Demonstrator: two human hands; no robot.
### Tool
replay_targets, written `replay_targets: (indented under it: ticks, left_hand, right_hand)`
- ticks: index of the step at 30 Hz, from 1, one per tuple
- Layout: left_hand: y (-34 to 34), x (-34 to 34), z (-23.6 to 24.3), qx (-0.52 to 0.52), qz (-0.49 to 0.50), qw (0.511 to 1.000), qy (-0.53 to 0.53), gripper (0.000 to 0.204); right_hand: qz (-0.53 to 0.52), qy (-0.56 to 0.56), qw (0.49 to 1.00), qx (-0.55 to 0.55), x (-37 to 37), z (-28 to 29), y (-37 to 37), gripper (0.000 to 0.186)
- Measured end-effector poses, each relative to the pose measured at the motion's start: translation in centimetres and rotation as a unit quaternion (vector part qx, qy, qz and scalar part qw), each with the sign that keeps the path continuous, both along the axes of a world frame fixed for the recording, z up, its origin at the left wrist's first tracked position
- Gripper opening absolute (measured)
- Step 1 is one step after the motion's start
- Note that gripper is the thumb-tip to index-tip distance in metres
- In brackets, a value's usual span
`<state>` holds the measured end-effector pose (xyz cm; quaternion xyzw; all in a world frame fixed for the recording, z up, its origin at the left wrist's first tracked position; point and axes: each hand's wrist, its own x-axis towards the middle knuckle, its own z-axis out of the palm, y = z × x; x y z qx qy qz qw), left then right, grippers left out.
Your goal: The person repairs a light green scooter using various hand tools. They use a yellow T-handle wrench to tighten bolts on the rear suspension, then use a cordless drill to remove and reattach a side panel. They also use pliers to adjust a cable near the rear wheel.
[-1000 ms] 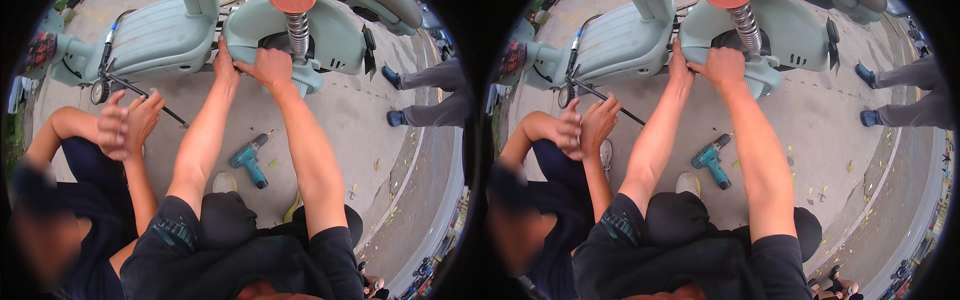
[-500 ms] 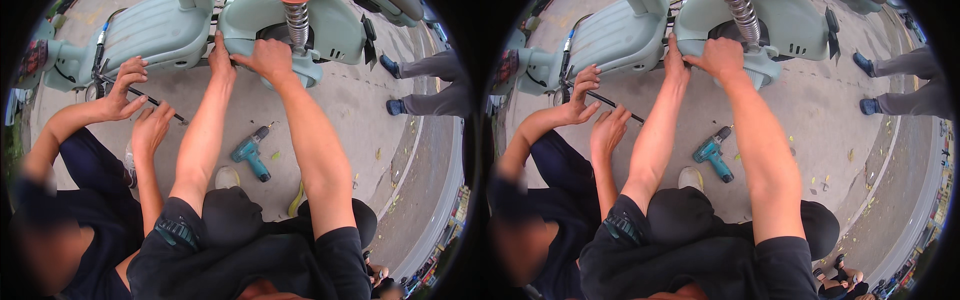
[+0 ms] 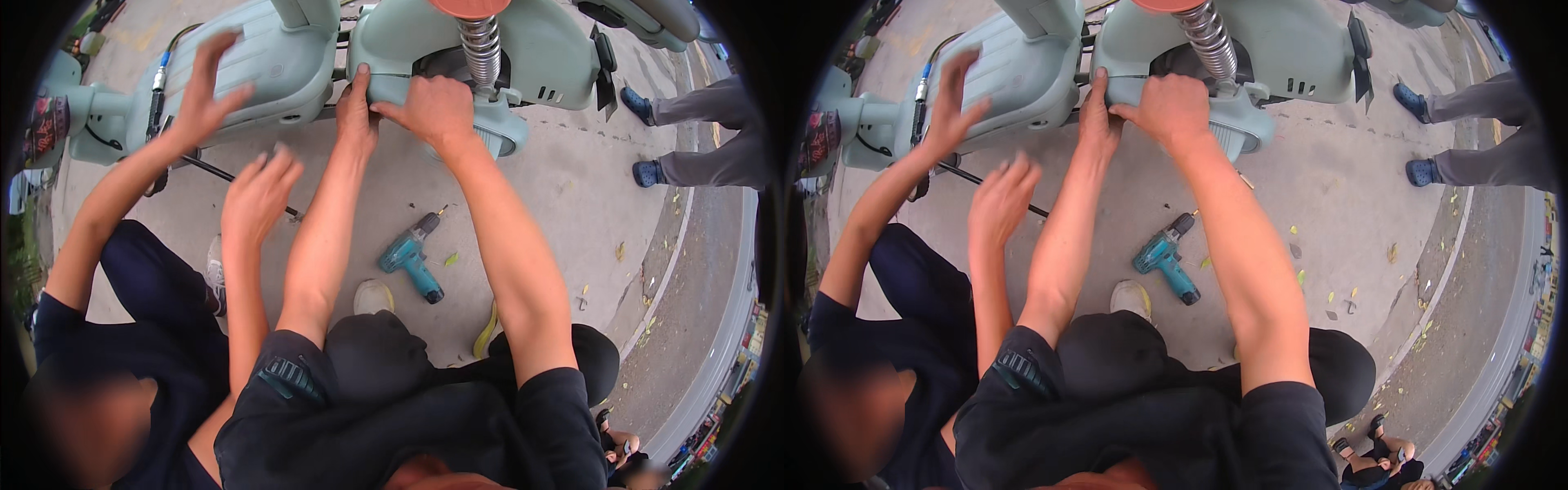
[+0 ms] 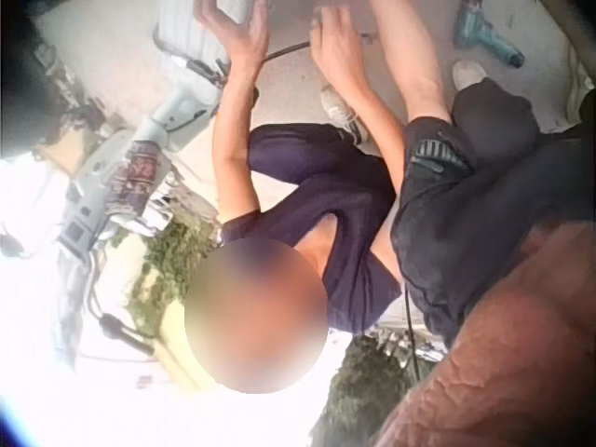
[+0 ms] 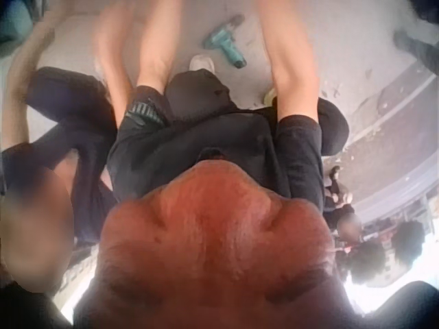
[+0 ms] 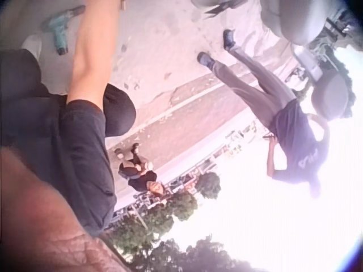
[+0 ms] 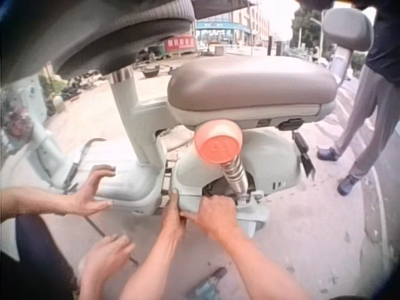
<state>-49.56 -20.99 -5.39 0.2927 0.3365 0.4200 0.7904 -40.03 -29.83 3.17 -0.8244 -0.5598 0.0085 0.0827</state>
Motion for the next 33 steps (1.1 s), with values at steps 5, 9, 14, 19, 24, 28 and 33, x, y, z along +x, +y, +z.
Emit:
replay_targets:
  ticks: [5,9,14,19,24,28,33]
  left_hand:
    - [1.2,-2.1,0.8,0.042,-0.016,0.999,0.001,0.054]
    - [1.9,-1.2,0.7,0.072,-0.012,0.997,-0.024,0.036]
    - [2.1,-1.4,0.3,0.043,-0.018,0.998,-0.03,0.035]
    - [5.5,-3.0,-0.1,-0.513,-0.015,0.761,-0.397,0.014]
    - [4.2,-7.4,8.5,-0.836,0.038,0.218,-0.502,0.005]
    - [3.8,-7.9,9.0,-0.854,0.046,0.161,-0.493,0.009]
    - [4.5,-7.6,7.8,-0.855,0.07,0.117,-0.5,0.012]
  right_hand:
    - [0.025,0.013,0.999,0.025,-1.0,0.6,1.1,0.062]
    - [0.02,0.041,0.999,-0.023,-0.4,1.8,1.5,0.062]
    - [0.0,0.05,0.999,-0.02,-0.6,1.1,1.5,0.068]
    - [-0.015,0.039,0.999,-0.019,-1.5,0.6,1.7,0.067]
    - [-0.035,0.044,0.998,-0.024,-1.4,0.8,1.7,0.066]
    - [-0.044,0.046,0.998,-0.016,-1.8,0.8,1.8,0.065]
    - [-0.057,0.048,0.997,-0.013,-2.0,0.9,1.8,0.064]
